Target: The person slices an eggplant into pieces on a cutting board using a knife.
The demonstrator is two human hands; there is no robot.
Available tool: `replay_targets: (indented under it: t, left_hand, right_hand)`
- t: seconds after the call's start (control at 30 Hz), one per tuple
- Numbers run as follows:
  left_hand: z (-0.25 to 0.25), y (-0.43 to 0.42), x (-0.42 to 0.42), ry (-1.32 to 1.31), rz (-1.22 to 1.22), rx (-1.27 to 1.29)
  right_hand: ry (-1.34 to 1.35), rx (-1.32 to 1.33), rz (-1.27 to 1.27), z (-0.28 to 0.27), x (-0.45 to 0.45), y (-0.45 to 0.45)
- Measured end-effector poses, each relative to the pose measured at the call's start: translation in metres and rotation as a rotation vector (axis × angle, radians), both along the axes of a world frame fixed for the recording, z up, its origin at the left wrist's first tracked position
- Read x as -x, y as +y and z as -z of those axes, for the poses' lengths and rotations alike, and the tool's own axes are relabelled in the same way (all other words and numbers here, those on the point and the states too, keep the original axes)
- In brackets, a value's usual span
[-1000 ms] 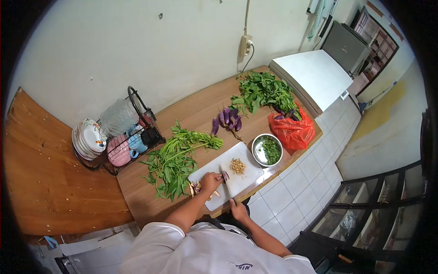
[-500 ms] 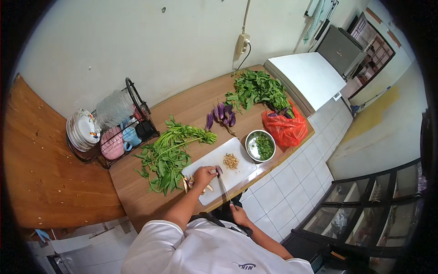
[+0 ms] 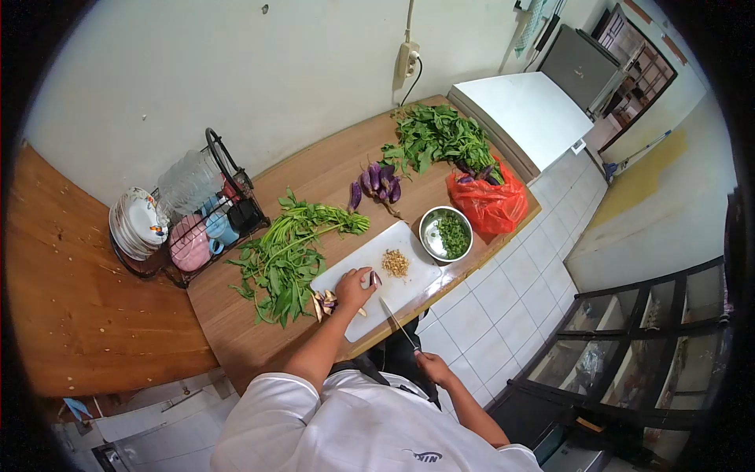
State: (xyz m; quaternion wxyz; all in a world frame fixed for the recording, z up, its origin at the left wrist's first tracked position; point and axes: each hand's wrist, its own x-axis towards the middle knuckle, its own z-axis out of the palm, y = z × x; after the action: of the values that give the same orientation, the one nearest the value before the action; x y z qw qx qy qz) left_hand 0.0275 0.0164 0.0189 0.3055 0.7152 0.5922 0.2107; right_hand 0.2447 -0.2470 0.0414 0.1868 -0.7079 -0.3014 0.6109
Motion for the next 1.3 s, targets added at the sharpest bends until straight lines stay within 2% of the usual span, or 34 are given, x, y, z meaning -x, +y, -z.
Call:
replay_targets:
  t: [0.1,0.13,0.17,0.23,0.37,0.47,0.63,0.67,0.73,0.8,0.87,1.03,1.3]
  left_hand:
    - [-0.003,-0.004,0.007,-0.001,0.023,-0.006]
    - [-0.004,-0.005,0.008,0.003,0.032,-0.006]
    - [-0.005,-0.006,0.009,0.012,0.029,-0.004]
    - [-0.005,-0.006,0.012,0.044,0.061,-0.031]
    - [-0.015,-0.006,0.014,0.038,0.086,-0.038]
    - [-0.018,-0.002,0.026,0.026,0.131,-0.002]
    - [-0.013,0.005,0.059,0.000,0.130,-0.050]
    - [-0.015,0.006,0.064,0.029,0.106,-0.054]
    - [-0.015,0.011,0.069,0.091,0.064,-0.061]
    - [-0.014,0.014,0.063,0.083,0.060,-0.136]
    - [-0.014,0.018,0.050,0.076,0.052,-0.206]
    - [-0.006,0.024,0.001,-0.030,0.311,-0.235]
    - [-0.004,0.013,-0.007,0.137,0.196,-0.230]
  right_hand:
    - [0.030,0.002,0.002,0.005,-0.005,-0.007]
    - [0.048,0.154,-0.008,0.005,-0.010,-0.006]
    - [0.057,0.156,-0.013,0.006,-0.011,-0.006]
    - [0.048,0.047,-0.014,0.009,-0.008,-0.006]
    - [0.094,0.057,0.022,-0.001,-0.004,-0.001]
    - [0.081,-0.035,0.027,0.006,-0.002,-0.002]
    - [-0.049,0.015,-0.005,-0.003,0.001,-0.004]
    - [-0.059,0.072,-0.020,-0.007,0.001,-0.003]
    - [-0.079,0.026,-0.018,0.006,0.004,-0.008]
    - [-0.098,-0.017,-0.022,0.012,0.004,-0.010]
    - [-0.049,0.103,0.024,-0.006,0.010,-0.005]
    - [-0.129,0.006,-0.006,-0.004,0.012,-0.009]
    - [-0.157,-0.026,0.023,0.012,0.007,-0.016]
